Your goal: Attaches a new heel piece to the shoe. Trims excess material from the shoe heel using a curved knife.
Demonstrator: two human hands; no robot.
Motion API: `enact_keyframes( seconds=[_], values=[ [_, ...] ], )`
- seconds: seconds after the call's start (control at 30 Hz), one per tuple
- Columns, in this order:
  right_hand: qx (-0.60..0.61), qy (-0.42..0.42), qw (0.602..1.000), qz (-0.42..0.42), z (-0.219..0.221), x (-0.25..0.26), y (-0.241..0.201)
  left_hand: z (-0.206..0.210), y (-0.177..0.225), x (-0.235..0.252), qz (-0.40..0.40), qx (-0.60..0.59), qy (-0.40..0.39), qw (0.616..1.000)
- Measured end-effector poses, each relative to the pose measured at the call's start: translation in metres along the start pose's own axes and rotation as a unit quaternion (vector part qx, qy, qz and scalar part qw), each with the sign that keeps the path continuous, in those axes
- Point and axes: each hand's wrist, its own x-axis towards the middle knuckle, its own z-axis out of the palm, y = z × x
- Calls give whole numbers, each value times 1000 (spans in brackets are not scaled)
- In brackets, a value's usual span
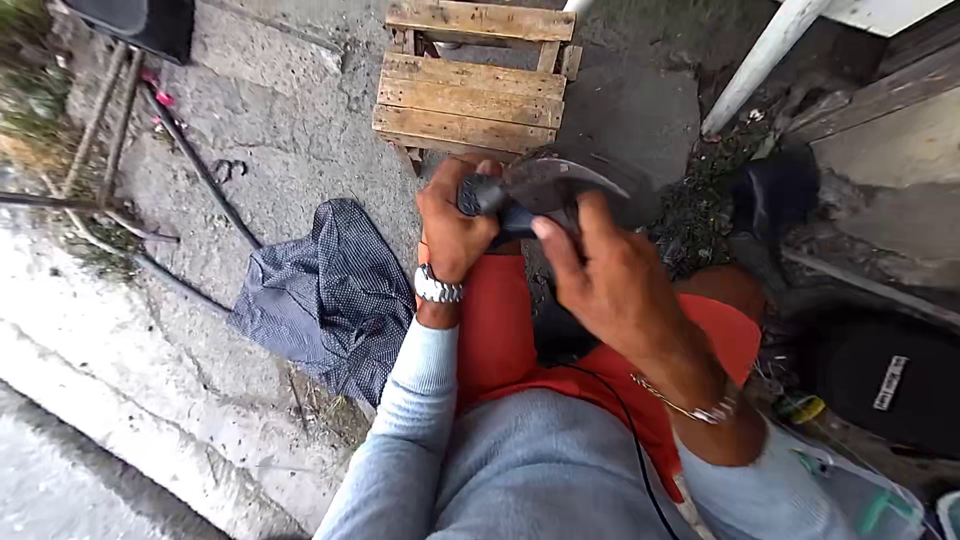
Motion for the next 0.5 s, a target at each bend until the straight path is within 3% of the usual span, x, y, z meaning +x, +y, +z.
enact_keyframes(
  seconds=[0.07,0.17,0.23,0.33,0.4,0.43,0.5],
  values=[
    [16,-9,1000,15,-28,9,1,-1,-2,5,15,13,2,1000],
    [138,136,981,16,-72,8,-5,-5,9,5,3,-9,7,1000],
    [162,205,965,-9,-69,12,-10,-6,8,4,5,-33,14,999],
    [-2,80,996,-27,-17,16,-18,-4,4,1,5,-8,22,1000],
    [-72,-47,996,-20,-18,25,-15,-5,2,-2,3,-1,-2,1000],
    [-70,-61,996,-19,-32,33,-14,-4,1,3,12,-3,-3,1000],
    [-15,-2,1000,-7,-61,30,-17,-8,6,0,9,-16,-4,1000]
  ],
)
